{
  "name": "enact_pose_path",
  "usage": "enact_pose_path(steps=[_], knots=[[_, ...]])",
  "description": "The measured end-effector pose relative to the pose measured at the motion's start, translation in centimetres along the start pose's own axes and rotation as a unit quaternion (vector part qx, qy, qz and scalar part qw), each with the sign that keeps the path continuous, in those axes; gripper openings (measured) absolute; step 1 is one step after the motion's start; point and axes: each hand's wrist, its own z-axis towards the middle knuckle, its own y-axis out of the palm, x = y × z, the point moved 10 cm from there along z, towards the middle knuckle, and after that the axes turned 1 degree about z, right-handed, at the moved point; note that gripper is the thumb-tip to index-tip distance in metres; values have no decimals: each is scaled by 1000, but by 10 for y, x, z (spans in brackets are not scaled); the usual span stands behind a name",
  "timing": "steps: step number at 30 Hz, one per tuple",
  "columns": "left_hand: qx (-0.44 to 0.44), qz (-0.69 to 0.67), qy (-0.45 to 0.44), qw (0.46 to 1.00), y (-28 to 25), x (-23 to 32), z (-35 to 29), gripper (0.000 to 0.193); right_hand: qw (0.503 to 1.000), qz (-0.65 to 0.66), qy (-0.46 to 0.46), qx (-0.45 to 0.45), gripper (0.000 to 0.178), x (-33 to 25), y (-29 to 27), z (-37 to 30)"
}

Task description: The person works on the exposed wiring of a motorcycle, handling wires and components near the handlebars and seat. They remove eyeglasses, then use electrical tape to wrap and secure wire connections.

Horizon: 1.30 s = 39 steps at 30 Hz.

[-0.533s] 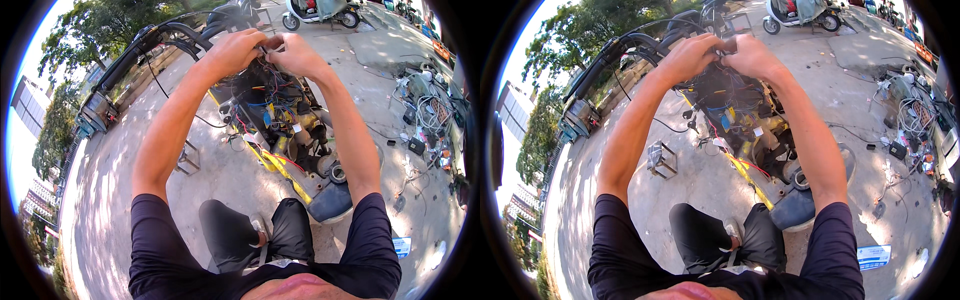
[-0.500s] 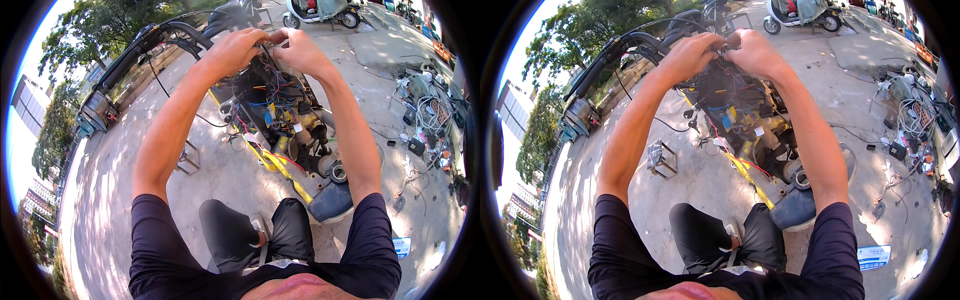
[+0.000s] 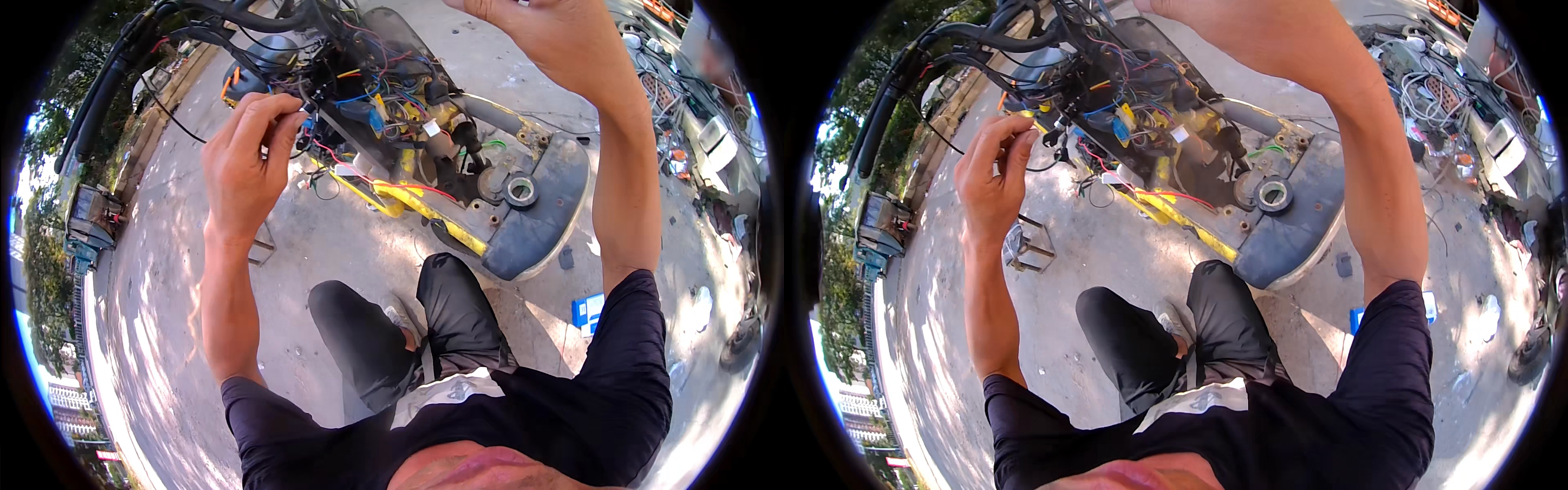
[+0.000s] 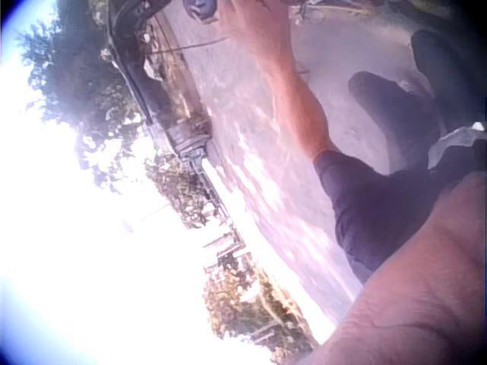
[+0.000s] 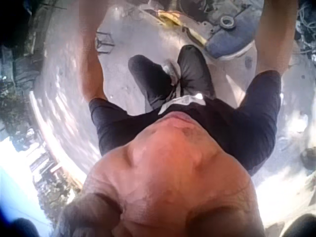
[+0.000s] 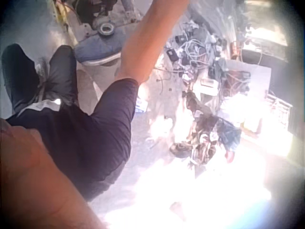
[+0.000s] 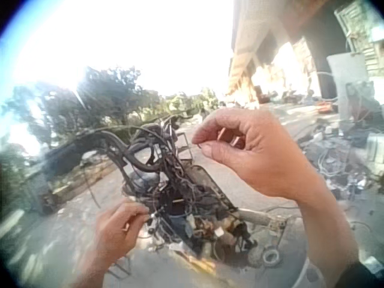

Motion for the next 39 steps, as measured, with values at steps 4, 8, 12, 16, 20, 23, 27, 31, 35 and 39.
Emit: enact_pose_path(steps=[4,8,12,16,20,23,27,31,35,39], knots=[[-3,-90,-55,994,9,2,-45,12,955,-181,5,-236,22,70,20,-107],[-64,-160,-143,975,53,4,-76,11,931,-197,107,-289,39,113,22,-198],[-94,-283,-208,932,107,19,-98,14,933,-189,132,-277,35,111,32,-214],[-94,-358,-247,896,145,45,-112,16,936,-170,105,-290,30,108,48,-217],[-46,-429,-309,848,163,56,-128,19,964,-5,169,-204,26,110,52,-205],[1,-465,-323,824,164,61,-130,21,953,164,239,-85,25,114,72,-207],[53,-489,-361,792,149,61,-129,23,947,213,232,-68,23,99,98,-201],[107,-454,-348,813,134,55,-126,26,971,151,171,-78,24,88,111,-193],[98,-413,-335,841,130,57,-121,27,982,112,138,-62,25,77,114,-186],[95,-399,-334,849,135,56,-122,28,991,75,104,-47,25,76,114,-184]])
